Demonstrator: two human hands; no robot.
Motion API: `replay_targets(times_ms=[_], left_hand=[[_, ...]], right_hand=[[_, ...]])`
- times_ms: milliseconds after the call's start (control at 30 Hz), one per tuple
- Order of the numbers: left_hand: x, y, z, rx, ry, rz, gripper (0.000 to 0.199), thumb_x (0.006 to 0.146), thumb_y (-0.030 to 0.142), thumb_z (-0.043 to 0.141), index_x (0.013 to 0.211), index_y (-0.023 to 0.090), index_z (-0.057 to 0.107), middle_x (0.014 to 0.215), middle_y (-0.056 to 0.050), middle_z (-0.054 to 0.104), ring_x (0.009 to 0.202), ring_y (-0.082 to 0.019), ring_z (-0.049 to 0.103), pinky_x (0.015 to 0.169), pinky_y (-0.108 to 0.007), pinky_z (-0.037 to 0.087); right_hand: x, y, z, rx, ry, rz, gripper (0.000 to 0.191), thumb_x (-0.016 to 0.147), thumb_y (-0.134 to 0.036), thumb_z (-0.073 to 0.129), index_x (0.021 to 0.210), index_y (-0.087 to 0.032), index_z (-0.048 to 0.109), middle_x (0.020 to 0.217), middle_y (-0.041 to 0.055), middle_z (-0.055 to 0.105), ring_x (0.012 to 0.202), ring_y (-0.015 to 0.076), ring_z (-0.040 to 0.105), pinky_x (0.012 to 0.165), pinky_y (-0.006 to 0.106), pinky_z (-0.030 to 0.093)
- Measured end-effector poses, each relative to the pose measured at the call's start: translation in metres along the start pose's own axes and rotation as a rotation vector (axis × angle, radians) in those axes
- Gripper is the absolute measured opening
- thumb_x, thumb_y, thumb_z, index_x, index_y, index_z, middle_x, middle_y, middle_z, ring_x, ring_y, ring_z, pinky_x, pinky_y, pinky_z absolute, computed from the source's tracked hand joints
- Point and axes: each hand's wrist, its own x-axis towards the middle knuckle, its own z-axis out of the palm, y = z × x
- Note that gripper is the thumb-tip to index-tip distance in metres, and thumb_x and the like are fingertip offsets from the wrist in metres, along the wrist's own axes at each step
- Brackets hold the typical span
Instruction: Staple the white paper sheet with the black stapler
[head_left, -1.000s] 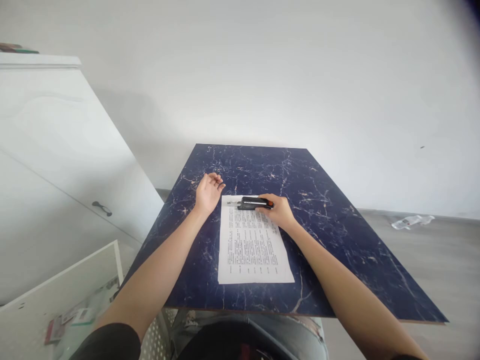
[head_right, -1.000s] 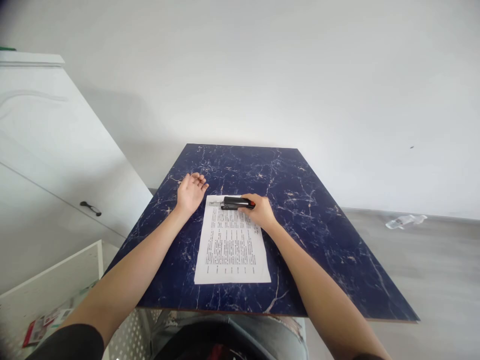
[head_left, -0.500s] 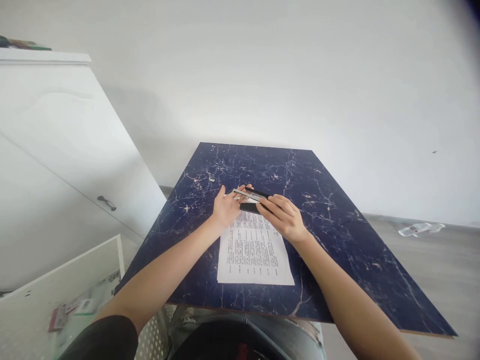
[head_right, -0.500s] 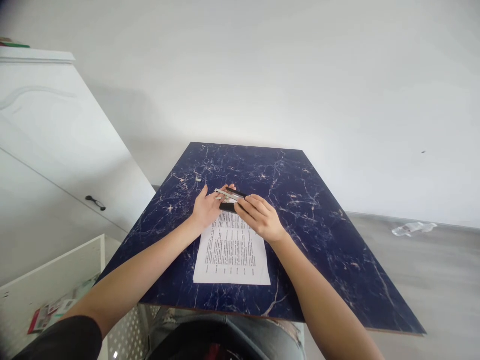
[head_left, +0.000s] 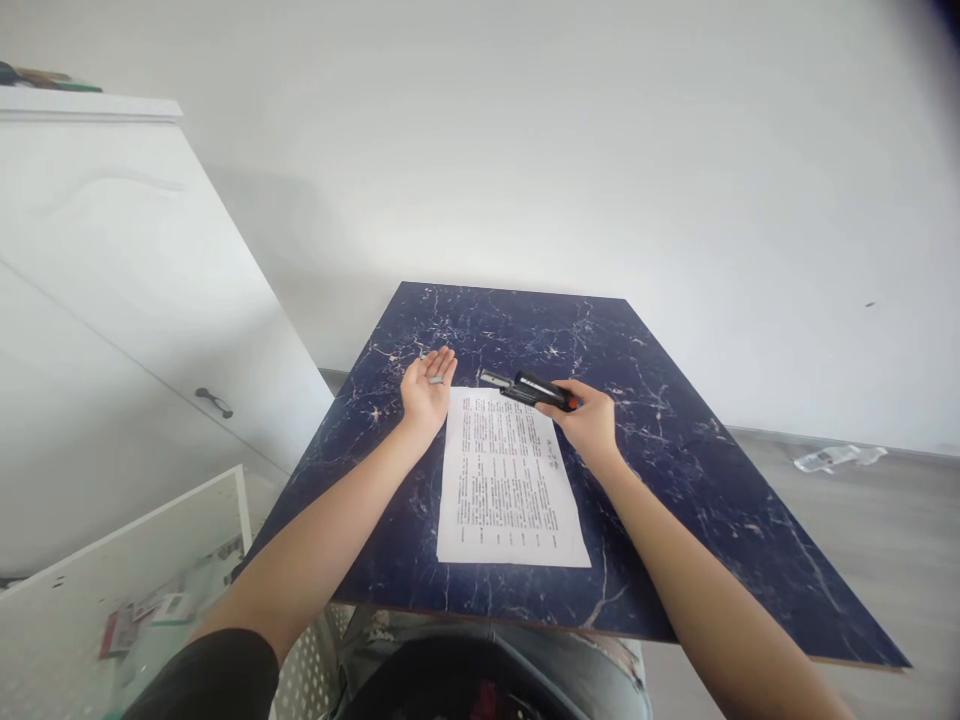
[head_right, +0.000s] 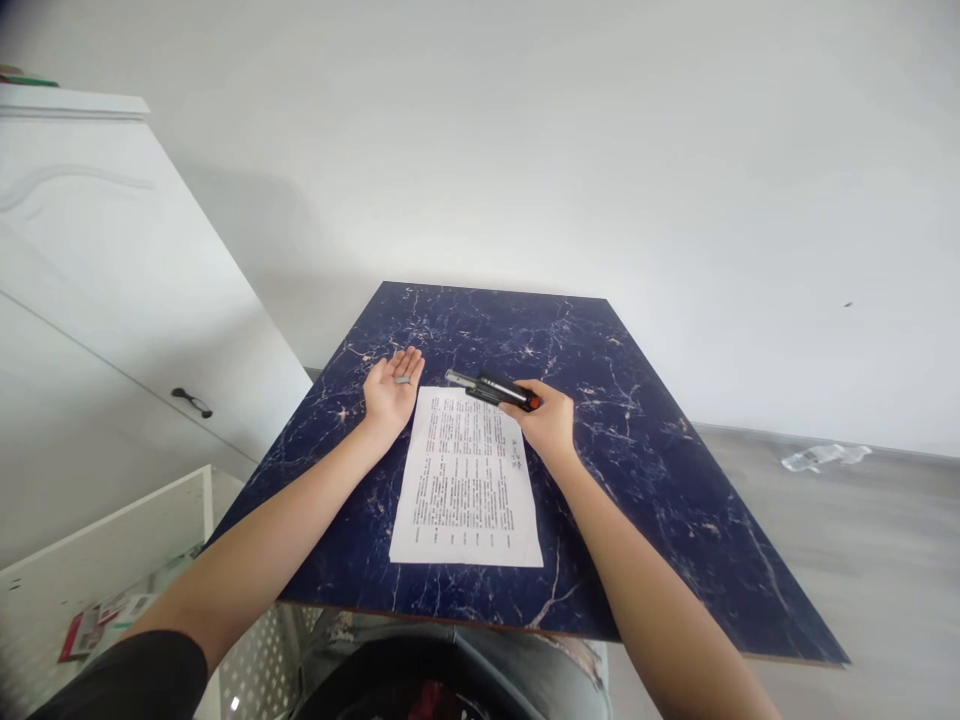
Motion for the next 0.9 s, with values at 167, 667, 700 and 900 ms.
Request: replay_targets(times_ms=[167, 667, 700, 900], left_hand=[[0.004, 0.003, -0.003, -0.005, 0.015, 0.046, 0.020, 0.098, 0.024, 0.047, 0.095, 0.014, 0.064, 0.104, -0.015, 0.073, 0.109, -0.023, 0.070, 0.098, -0.039, 0.059], [-0.002, -0.003, 0.002, 0.006, -0.027, 0.022, 0.023, 0.098, 0.027, 0.047, 0.097, 0.013, 0.065, 0.105, -0.015, 0.071, 0.114, -0.024, 0.067, 0.106, -0.041, 0.053], [-0.002, -0.003, 0.001, 0.012, -0.033, 0.025, 0.023, 0.098, 0.027, 0.047, 0.096, 0.013, 0.065, 0.104, -0.015, 0.071, 0.111, -0.023, 0.068, 0.104, -0.040, 0.054], [-0.006, 0.000, 0.004, 0.075, -0.151, 0.000, 0.024, 0.099, 0.028, 0.048, 0.086, 0.015, 0.064, 0.070, -0.003, 0.057, 0.055, -0.008, 0.051, 0.056, -0.022, 0.048]], right_hand=[[0.000, 0.011, 0.012, 0.035, -0.223, 0.035, 0.032, 0.065, -0.040, 0.084, 0.090, -0.021, 0.078, 0.082, 0.0032, 0.075, 0.072, 0.0230, 0.066, 0.070, 0.036, 0.051], [-0.004, 0.011, 0.021, 0.028, -0.298, 0.030, 0.027, 0.066, -0.036, 0.083, 0.088, -0.023, 0.078, 0.083, 0.0012, 0.075, 0.075, 0.0219, 0.067, 0.075, 0.035, 0.050], [-0.004, 0.011, 0.021, 0.029, -0.304, 0.030, 0.027, 0.066, -0.036, 0.083, 0.089, -0.023, 0.078, 0.083, 0.0010, 0.075, 0.075, 0.0216, 0.067, 0.075, 0.035, 0.050], [-0.002, 0.011, 0.021, 0.013, -0.317, 0.026, 0.028, 0.067, -0.037, 0.082, 0.090, -0.022, 0.077, 0.083, 0.0006, 0.075, 0.074, 0.0207, 0.066, 0.075, 0.034, 0.050]])
